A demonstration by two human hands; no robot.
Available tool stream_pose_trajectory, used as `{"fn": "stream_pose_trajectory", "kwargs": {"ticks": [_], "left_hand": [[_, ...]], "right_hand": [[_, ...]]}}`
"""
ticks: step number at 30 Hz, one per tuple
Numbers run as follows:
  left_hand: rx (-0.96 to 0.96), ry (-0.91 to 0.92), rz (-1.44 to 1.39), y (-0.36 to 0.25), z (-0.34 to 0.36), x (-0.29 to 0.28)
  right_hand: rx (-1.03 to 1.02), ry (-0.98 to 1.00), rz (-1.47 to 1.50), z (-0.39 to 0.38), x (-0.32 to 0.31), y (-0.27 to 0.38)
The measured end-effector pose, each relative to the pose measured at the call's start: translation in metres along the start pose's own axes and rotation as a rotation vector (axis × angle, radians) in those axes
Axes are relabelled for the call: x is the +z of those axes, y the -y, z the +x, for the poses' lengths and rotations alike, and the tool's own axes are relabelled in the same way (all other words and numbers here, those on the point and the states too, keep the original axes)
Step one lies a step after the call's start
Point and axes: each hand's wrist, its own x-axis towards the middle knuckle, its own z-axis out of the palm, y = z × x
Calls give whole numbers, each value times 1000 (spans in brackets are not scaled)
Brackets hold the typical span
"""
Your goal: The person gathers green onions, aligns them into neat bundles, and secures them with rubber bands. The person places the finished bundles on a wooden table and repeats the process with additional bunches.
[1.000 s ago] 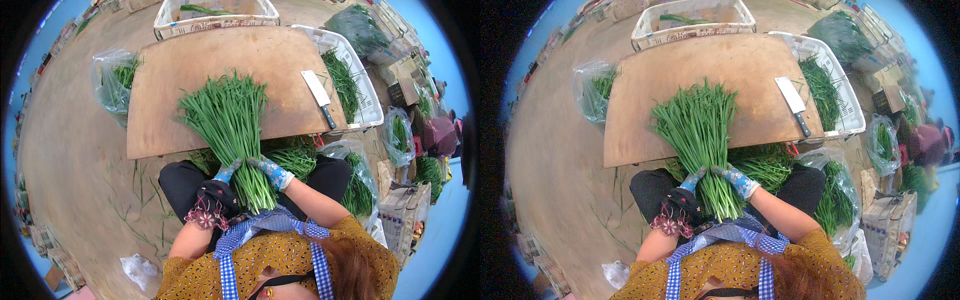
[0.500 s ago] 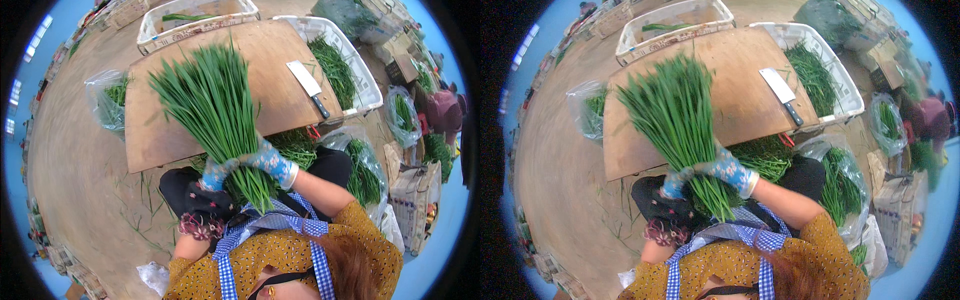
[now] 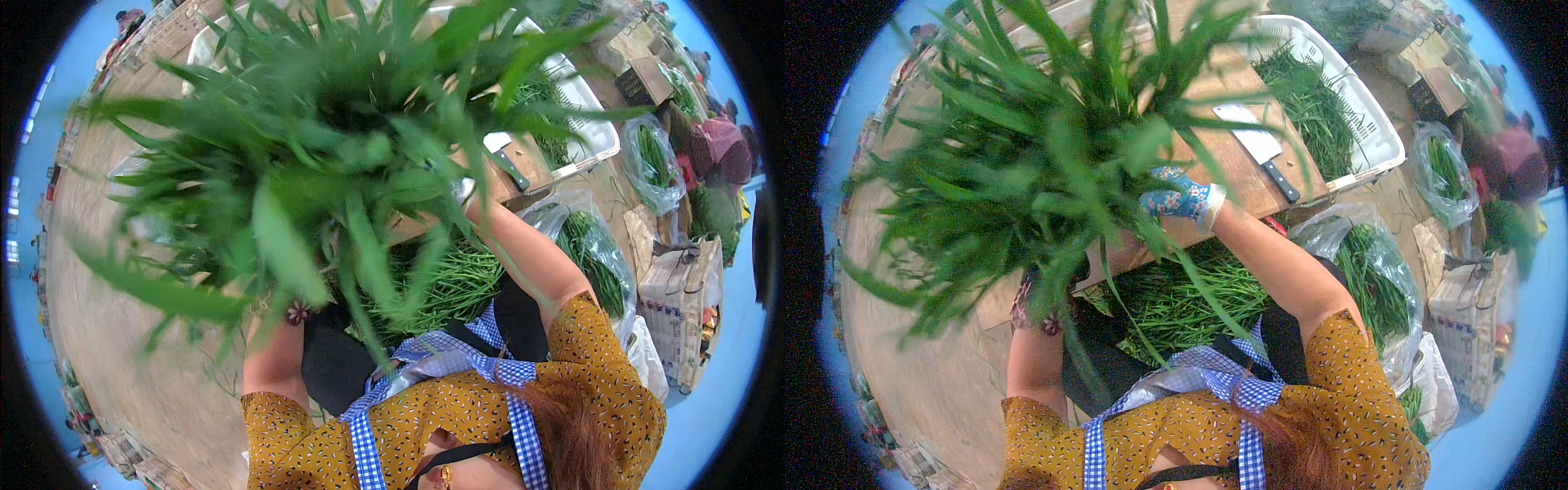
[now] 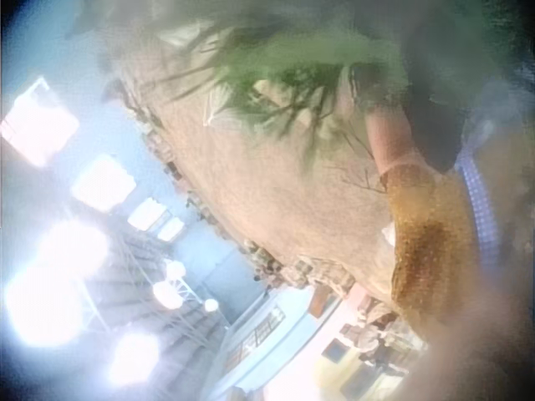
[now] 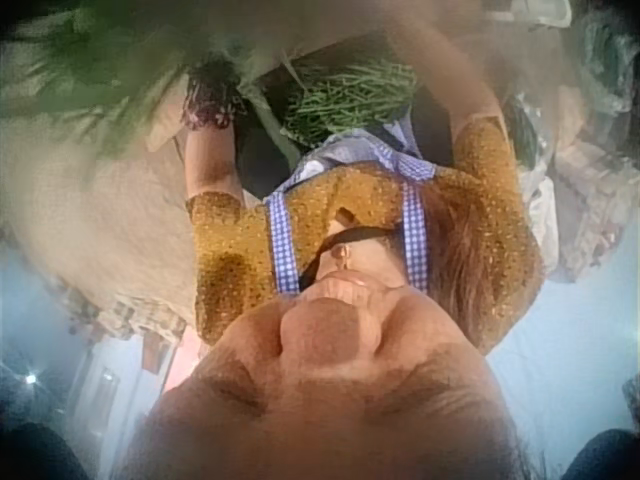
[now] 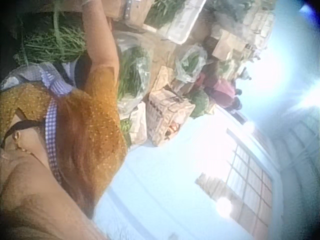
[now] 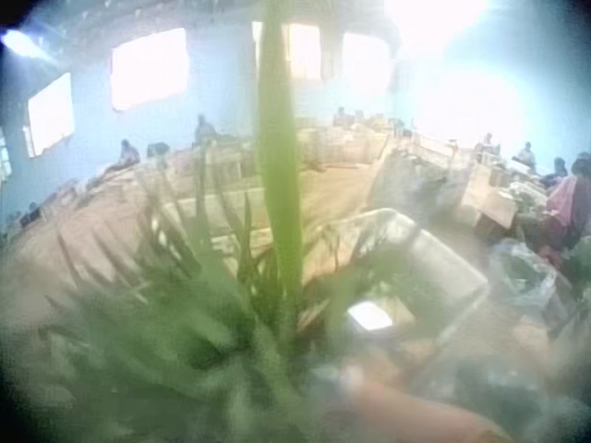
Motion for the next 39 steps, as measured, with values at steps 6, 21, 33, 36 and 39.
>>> {"fn": "stream_pose_trajectory", "kwargs": {"ticks": [6,21,33,36,39], "left_hand": [[-94,0,52,9,13,7],[-402,-260,-263,-62,32,56],[-419,-382,-720,-41,21,101],[-438,-444,-483,-56,9,101],[-454,-472,-272,-74,2,99]], "right_hand": [[54,-43,91,6,-10,10],[1033,355,583,3,15,-70],[445,214,-159,-57,19,-68],[494,186,-118,-80,17,-62],[613,-10,26,-94,22,-53]]}}
